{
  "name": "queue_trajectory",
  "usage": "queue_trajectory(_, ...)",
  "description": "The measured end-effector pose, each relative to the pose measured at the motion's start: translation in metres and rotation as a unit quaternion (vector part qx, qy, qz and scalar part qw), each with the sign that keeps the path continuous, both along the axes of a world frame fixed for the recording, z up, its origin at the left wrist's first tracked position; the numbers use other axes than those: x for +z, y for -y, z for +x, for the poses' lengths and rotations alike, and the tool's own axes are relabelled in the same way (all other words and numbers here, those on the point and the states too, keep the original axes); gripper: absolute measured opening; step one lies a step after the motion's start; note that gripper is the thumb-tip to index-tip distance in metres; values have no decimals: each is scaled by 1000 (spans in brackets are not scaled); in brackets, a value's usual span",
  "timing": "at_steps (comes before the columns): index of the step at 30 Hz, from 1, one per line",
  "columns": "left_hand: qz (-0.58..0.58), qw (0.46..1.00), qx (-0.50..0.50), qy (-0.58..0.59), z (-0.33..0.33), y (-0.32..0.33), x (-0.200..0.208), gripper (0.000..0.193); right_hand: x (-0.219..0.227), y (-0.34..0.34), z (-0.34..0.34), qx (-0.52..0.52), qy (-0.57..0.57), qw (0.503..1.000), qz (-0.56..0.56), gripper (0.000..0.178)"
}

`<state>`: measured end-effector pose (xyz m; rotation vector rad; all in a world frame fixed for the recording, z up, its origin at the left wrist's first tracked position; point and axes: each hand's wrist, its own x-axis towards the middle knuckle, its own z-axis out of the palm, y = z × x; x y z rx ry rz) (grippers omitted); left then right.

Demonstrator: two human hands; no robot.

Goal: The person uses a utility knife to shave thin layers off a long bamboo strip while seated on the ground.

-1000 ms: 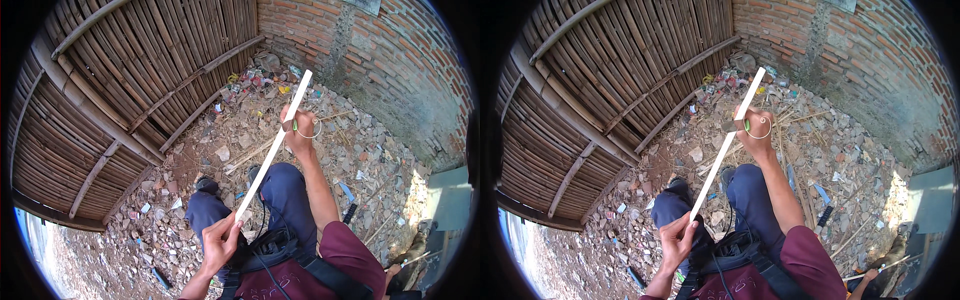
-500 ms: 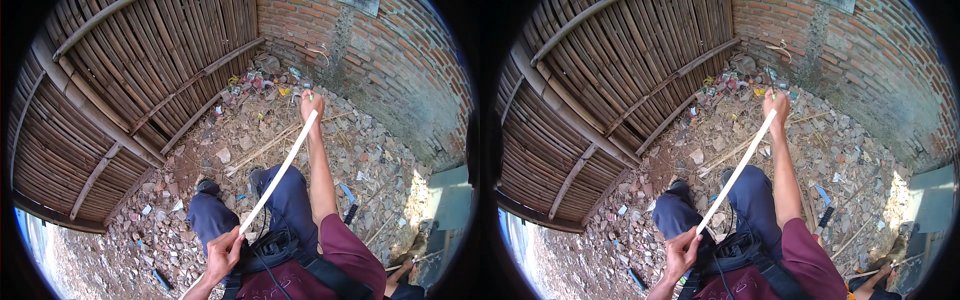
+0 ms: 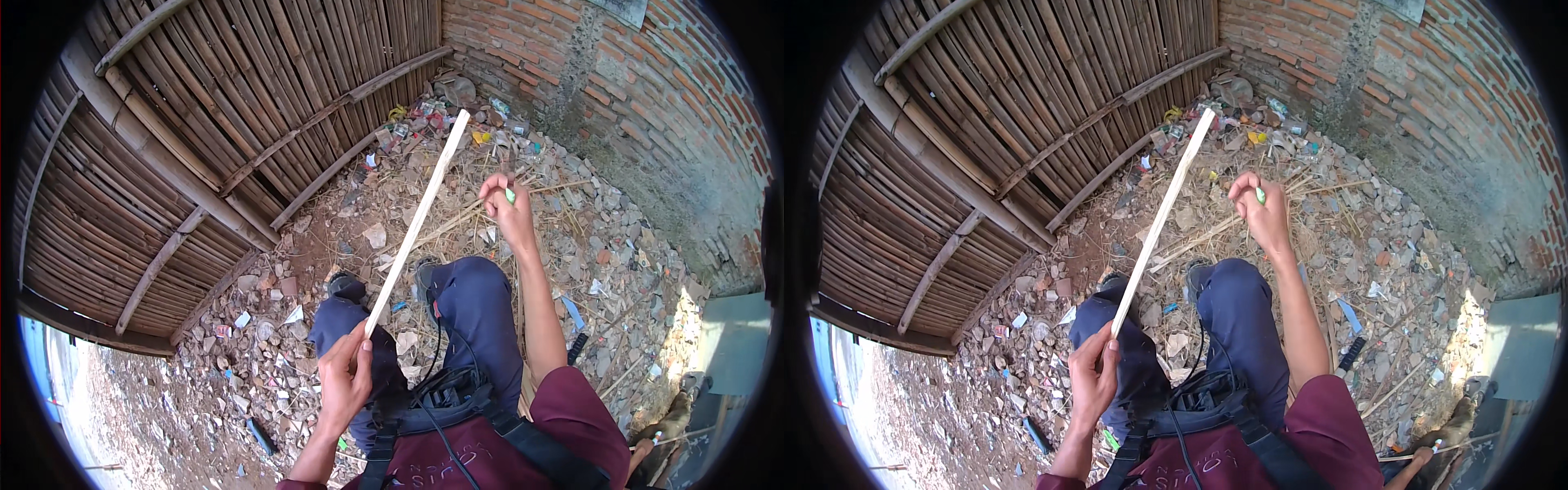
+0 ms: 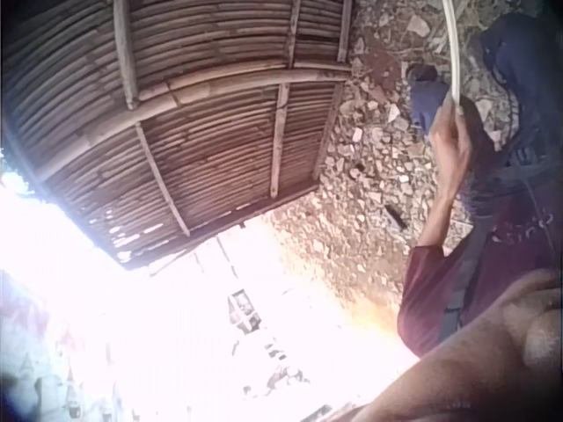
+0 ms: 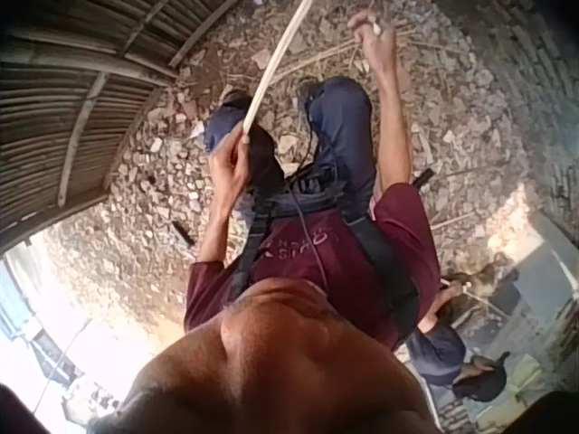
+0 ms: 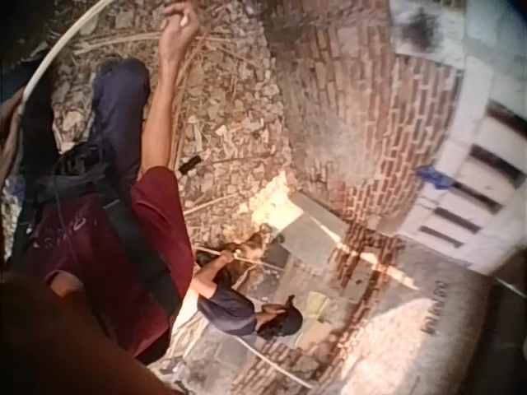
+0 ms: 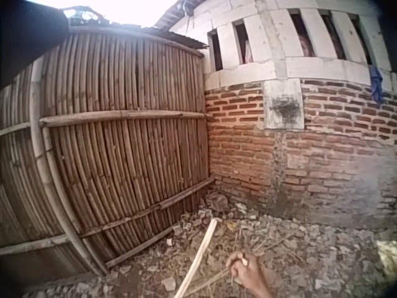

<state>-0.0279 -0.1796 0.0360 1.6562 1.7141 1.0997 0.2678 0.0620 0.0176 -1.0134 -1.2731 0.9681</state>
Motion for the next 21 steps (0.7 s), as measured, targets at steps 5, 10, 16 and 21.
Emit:
queue_trajectory(5,1,998,37,57,11,-18,6,12,13,51,-32,12,284,944,169,12)
queue_trajectory(10,74,996,4,47,24,-31,23,16,18,76,-60,-55,339,910,234,9)
queue_trajectory(16,148,986,-3,70,29,-36,13,21,11,82,-64,-64,345,903,248,13)
queue_trajectory(21,113,990,11,83,34,-35,17,20,1,90,-75,-47,347,893,281,17)
